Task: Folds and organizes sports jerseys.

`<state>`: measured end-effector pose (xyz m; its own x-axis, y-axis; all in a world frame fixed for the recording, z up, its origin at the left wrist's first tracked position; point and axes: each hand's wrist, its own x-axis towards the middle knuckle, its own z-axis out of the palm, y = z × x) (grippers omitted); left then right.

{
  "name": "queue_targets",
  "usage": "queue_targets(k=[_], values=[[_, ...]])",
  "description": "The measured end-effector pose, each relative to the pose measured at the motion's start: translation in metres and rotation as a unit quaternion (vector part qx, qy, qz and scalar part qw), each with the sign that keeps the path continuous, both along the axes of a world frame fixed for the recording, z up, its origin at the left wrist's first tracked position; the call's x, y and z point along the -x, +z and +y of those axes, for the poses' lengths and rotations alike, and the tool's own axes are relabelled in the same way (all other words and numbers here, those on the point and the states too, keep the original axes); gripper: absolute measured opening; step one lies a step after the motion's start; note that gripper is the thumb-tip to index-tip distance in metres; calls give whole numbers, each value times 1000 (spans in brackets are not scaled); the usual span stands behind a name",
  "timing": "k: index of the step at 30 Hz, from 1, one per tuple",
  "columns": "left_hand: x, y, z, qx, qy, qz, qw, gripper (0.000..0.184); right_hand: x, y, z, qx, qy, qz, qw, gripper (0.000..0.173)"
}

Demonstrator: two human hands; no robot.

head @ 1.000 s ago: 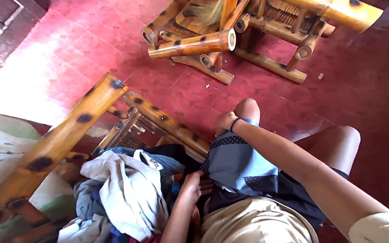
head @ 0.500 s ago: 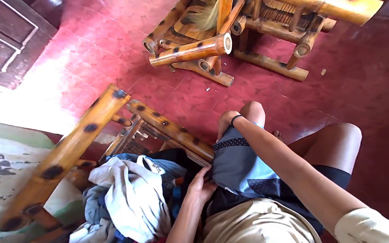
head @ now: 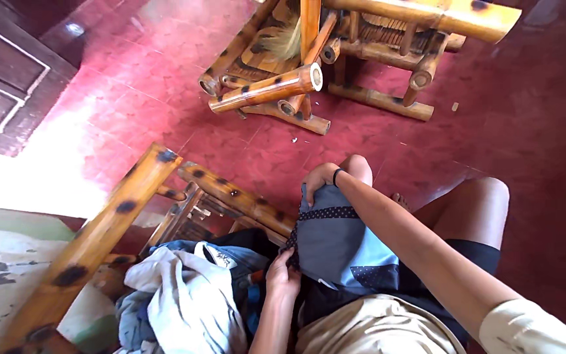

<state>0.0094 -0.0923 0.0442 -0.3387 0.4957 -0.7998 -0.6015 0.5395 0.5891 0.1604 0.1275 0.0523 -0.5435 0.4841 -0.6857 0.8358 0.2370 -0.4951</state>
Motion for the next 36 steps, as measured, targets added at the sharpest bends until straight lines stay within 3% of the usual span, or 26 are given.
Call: queue_targets(k=[3, 8, 11, 14, 17, 20, 23, 27, 31, 33, 36], values=[[7, 2, 2, -68, 10, 36, 997, 43, -4, 3, 0, 48, -64, 78, 994, 44], [11, 3, 9, -201, 41, 82, 975, 59, -19, 5, 0, 110, -176, 182, 961, 49], [12, 2, 13, -240, 38, 104, 965, 61, -17, 2, -3, 74, -153, 105, 980, 51], [11, 0, 12, -260, 35, 116, 958, 63, -6, -17, 0, -51, -65, -58, 995, 66], [13, -3, 11, -280, 33, 126, 951, 63, 5, -8, -6, -45, -46, -133, 989, 75], [19, -6, 11, -298, 29, 130, 945, 66, 12, -21, 0, -16, -37, -57, 998, 62], [23, -4, 12, -325, 31, 127, 937, 66, 9, -16, 2, 90, -43, 117, 988, 40], [30, 5, 21, -374, 33, 125, 918, 64, 10, 25, -20, 147, -186, 209, 949, 39], [36, 22, 28, -410, 21, 135, 902, 65, -6, -5, 6, 145, -166, 379, 899, 52], [40, 36, 34, -432, 1, 149, 890, 65, -13, 8, 5, 141, -211, 450, 856, 58], [42, 65, 48, -479, -48, 171, 859, 65, -31, 46, 6, 96, -189, 530, 821, 54]])
